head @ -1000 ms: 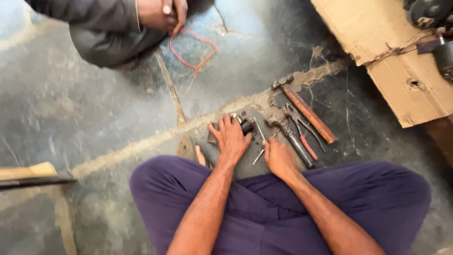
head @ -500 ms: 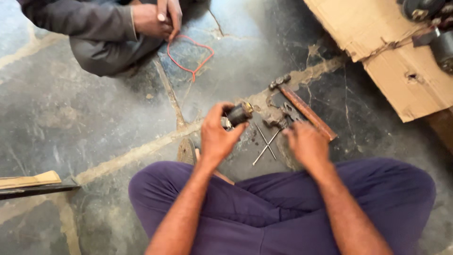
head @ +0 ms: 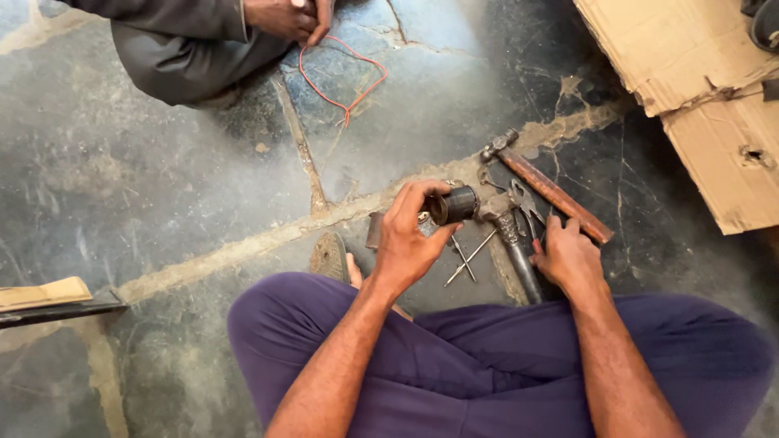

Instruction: The person sits on the floor and uses a hammer and pliers to disassemble a small electric motor. They strike the motor housing to loosen parts, remove internal components, and inspect the separated pieces while a second person handles wires nearby.

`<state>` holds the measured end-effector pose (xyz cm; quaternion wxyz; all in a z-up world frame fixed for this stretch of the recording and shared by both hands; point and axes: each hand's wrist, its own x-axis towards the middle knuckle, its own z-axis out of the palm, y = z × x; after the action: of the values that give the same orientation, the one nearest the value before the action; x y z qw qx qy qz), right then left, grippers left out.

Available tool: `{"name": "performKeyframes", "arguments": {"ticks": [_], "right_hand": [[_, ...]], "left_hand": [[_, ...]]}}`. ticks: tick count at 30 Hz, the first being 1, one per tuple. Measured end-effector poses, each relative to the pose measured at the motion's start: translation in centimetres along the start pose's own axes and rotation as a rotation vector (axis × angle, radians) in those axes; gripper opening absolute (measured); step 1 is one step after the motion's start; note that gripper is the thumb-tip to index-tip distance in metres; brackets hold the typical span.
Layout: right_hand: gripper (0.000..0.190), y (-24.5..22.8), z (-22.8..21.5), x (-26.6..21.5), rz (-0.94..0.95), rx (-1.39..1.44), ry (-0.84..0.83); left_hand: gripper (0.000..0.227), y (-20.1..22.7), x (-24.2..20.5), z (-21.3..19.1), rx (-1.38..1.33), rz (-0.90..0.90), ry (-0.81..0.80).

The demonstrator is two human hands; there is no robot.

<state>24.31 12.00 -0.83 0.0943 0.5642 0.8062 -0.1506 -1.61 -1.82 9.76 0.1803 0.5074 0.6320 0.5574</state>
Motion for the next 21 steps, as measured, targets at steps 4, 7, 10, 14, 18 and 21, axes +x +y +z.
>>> {"name": "performKeyframes", "arguments": {"ticks": [4,7,10,14,18,21], "right_hand": [[0.065,0.2,0.0,0.5,0.057,0.11,0.08],[0.048,-0.2,0.7,1.0,0.105,0.359,0.115],[0.026,-0.9,0.6,0.0,0.104,0.944,-0.05],[0.016,-2.5,-1.4,-3.4,-0.088,1.215,-0.147],[0.019,-5.7,-3.7,-6.1,-0.251,0.874,0.013],[0.032,-7.7,-5.2,-7.0,-0.271,0.667,0.175]], "left_hand": [[0.05,-0.4,0.4,0.5,-0.05,-0.085,0.022],[0.05,-1.3,0.5,0.8,-0.017,-0.13,0.089],[0.047,-1.8,0.5,0.7,0.057,-0.179,0.157],[0.045,-2.1,0.8,0.4,0.151,-0.183,0.192],[0.048,-2.5,0.6,0.5,0.262,-0.008,0.235],[0.047,-2.4,0.8,0.6,0.319,0.075,0.261]]}}
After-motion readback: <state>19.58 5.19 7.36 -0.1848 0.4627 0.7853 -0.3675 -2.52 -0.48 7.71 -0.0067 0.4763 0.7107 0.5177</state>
